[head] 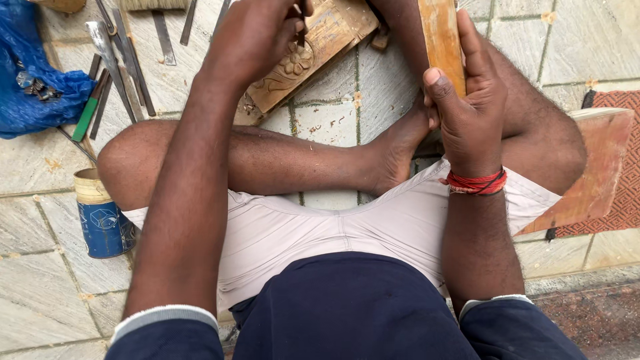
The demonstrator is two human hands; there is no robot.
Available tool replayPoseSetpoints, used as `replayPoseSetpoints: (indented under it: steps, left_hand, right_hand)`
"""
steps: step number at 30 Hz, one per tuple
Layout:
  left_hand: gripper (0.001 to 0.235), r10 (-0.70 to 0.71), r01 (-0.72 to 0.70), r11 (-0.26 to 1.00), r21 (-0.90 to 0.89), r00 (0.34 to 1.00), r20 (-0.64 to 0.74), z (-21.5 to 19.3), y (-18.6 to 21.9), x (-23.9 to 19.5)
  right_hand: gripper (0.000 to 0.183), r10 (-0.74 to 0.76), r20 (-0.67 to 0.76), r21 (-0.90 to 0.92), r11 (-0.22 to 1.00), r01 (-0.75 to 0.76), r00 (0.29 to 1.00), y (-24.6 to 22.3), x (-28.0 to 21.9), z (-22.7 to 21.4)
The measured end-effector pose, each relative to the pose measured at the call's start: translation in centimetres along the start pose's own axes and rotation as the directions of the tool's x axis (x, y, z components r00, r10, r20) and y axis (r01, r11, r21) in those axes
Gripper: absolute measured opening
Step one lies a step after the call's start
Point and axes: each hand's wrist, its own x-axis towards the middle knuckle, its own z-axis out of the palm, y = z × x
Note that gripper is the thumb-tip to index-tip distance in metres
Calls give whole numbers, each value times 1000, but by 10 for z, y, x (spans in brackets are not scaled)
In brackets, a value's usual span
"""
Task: The person sits cross-legged on a tiled floor and carves a floral design into a small rectangular piece of wood using a chisel and a wooden mallet. They repeatedly strike the chisel to shape the wood and occasionally use a brush to clear away wood shavings.
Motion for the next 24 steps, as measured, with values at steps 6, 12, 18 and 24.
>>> replayPoseSetpoints:
  steps: [6, 12, 18, 24]
  left_hand:
    - [11, -59, 38, 983, 179, 992, 115, 6, -9, 8]
    - [19, -47, 9, 964, 264, 989, 139, 8, -12, 8]
    - [13, -57, -18, 924, 382, 981, 185, 10, -7, 13]
    - [14, 20, -87, 936, 342, 980, 196, 8, -2, 19]
  right_hand:
    - [60, -28, 3, -38, 999, 28, 1000, 5, 1, 0]
    - [58, -96, 3, -112, 989, 95, 995, 3, 2, 1]
    - [52, -326, -116, -138, 941, 310, 938, 1, 2, 17]
    - [50, -240, 171, -470, 832, 293, 956, -8, 6, 21]
